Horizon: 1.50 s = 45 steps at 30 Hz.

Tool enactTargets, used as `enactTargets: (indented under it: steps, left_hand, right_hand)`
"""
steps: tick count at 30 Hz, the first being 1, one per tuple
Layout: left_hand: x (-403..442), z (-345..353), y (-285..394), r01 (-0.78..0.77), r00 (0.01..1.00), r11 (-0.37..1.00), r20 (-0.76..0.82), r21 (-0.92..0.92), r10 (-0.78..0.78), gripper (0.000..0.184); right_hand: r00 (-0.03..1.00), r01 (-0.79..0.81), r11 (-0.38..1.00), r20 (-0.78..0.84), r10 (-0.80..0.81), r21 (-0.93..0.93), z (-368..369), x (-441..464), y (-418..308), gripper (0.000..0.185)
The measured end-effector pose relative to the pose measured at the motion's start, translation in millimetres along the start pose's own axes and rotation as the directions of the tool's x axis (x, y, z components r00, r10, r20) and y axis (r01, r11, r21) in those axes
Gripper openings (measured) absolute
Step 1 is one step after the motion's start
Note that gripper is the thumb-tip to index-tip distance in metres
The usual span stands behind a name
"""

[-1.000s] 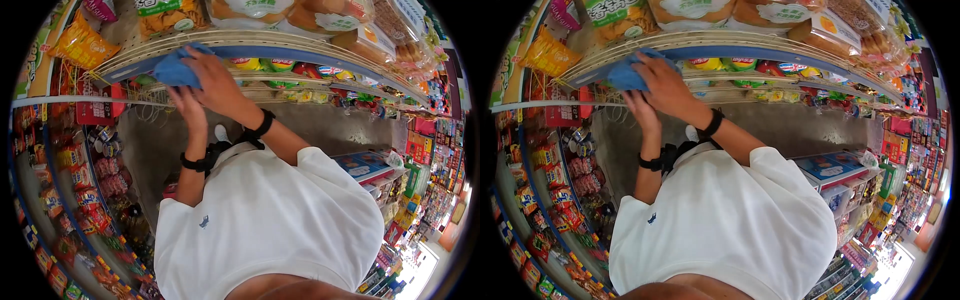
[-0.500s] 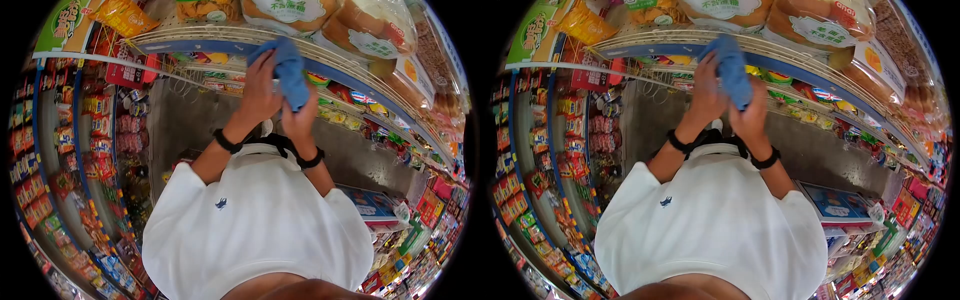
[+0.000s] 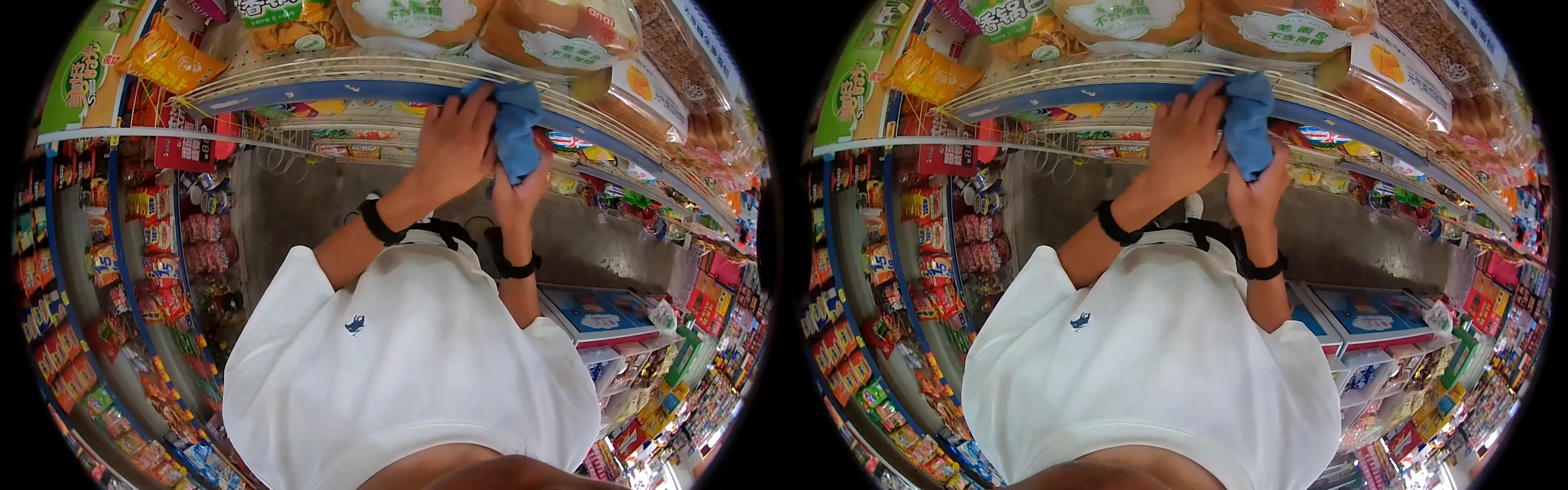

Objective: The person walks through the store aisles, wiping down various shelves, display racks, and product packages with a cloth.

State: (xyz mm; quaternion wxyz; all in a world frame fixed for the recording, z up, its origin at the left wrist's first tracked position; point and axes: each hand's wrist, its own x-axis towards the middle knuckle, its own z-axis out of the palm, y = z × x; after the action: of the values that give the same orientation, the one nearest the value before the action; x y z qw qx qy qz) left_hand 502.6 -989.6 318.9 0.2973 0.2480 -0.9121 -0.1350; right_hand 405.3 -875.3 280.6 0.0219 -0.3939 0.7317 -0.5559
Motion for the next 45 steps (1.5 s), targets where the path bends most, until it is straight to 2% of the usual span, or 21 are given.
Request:
enactTargets:
  steps: [2, 3, 4, 6, 9, 11, 14, 21, 23, 27, 30, 32, 33, 34, 36, 37, 38, 39, 40, 44, 45]
  left_hand:
    - [-3, -15, -18, 0.089, 0.996, 0.992, 0.019, 0.091, -0.091, 0.044]
    - [-6, -24, -26, 0.088, 0.996, 0.992, 0.018, 0.093, -0.090, 0.044]
    - [-11, -30, -36, 0.072, 0.997, 0.993, 0.023, 0.091, -0.075, 0.048]
    - [-20, -45, -51, 0.060, 0.998, 0.993, 0.030, 0.102, -0.064, 0.052]
    - [-35, -54, -69, -0.044, 0.998, 0.994, 0.042, 0.104, 0.040, 0.058]
    - [-47, -55, -78, -0.030, 0.988, 0.998, 0.151, 0.055, 0.022, 0.060]
    - [-47, -47, -77, -0.061, 0.992, 0.995, 0.101, -0.079, 0.069, 0.057]
    - [-11, -5, -34, -0.209, 0.972, 0.971, 0.083, -0.119, 0.220, 0.053]
    - [-5, 1, -23, -0.182, 0.976, 0.975, 0.101, -0.126, 0.195, 0.051]
    - [-6, -12, -24, -0.097, 0.984, 0.991, 0.143, -0.098, 0.110, 0.050]
    - [-14, -27, -37, -0.043, 0.982, 0.999, 0.186, 0.000, 0.042, 0.054]
    - [-21, -41, -49, 0.003, 0.982, 0.999, 0.189, 0.045, -0.012, 0.057]
    - [-25, -49, -53, 0.046, 0.980, 0.995, 0.191, 0.092, -0.063, 0.059]
    - [-28, -58, -59, 0.046, 0.980, 0.995, 0.191, 0.092, -0.063, 0.059]
    - [-35, -78, -69, 0.153, 0.949, 0.973, 0.251, 0.174, -0.193, 0.061]
    - [-40, -83, -77, 0.153, 0.948, 0.973, 0.252, 0.174, -0.194, 0.061]
    - [-47, -87, -86, 0.161, 0.964, 0.969, 0.181, 0.187, -0.195, 0.058]
    - [-51, -91, -90, 0.159, 0.977, 0.966, 0.110, 0.206, -0.184, 0.056]
    - [-56, -92, -94, 0.159, 0.976, 0.965, 0.112, 0.206, -0.185, 0.056]
    - [-56, -93, -96, 0.206, 0.974, 0.950, 0.047, 0.236, -0.223, 0.050]
    - [-56, -91, -94, 0.233, 0.968, 0.945, 0.040, 0.229, -0.249, 0.049]
  right_hand:
    - [0.990, 0.020, 0.999, 0.138, -0.015, -0.041, 14, 1, -14, 0.049]
    - [0.993, 0.001, 0.999, 0.117, -0.007, 0.048, 18, 3, -18, 0.048]
    - [0.994, 0.001, 1.000, 0.110, -0.004, 0.025, 24, 2, -23, 0.048]
    - [0.971, 0.124, 0.989, 0.196, -0.137, 0.079, 41, 2, -38, 0.047]
    - [0.956, 0.145, 0.982, 0.239, -0.171, 0.123, 64, -7, -44, 0.047]
    - [0.954, 0.152, 0.975, 0.232, -0.188, 0.163, 72, -13, -42, 0.047]
    - [0.943, 0.148, 0.979, 0.279, -0.183, 0.144, 68, -19, -34, 0.052]
    - [0.996, 0.088, 0.996, 0.011, -0.088, -0.024, 32, -22, -9, 0.054]
    - [0.996, 0.008, 1.000, -0.086, -0.008, -0.002, 24, -22, -2, 0.052]
    - [0.993, -0.043, 0.999, -0.112, 0.045, 0.021, 20, -23, -3, 0.052]
    - [0.998, -0.070, 0.997, 0.003, 0.070, -0.013, 33, -24, -9, 0.051]
    - [0.989, -0.072, 0.996, 0.130, 0.065, 0.049, 46, -21, -23, 0.051]
    - [0.982, 0.080, 0.995, 0.175, -0.069, -0.055, 56, -19, -35, 0.052]
    - [0.982, 0.079, 0.995, 0.175, -0.068, -0.055, 64, -17, -43, 0.052]
    - [0.934, 0.103, 0.994, 0.341, -0.108, 0.032, 72, -17, -52, 0.054]
    - [0.930, 0.093, 0.994, 0.351, -0.110, 0.064, 74, -18, -47, 0.055]
    - [0.931, 0.090, 0.994, 0.347, -0.109, 0.069, 79, -19, -48, 0.055]
    - [0.892, 0.078, 0.994, 0.441, -0.101, 0.070, 85, -18, -56, 0.052]
    - [0.834, 0.067, 0.996, 0.544, -0.088, 0.059, 92, -19, -60, 0.050]
    - [0.761, 0.047, 0.993, 0.639, -0.108, 0.112, 99, -19, -61, 0.049]
    - [0.739, -0.028, 0.990, 0.670, -0.074, 0.141, 96, -17, -60, 0.051]
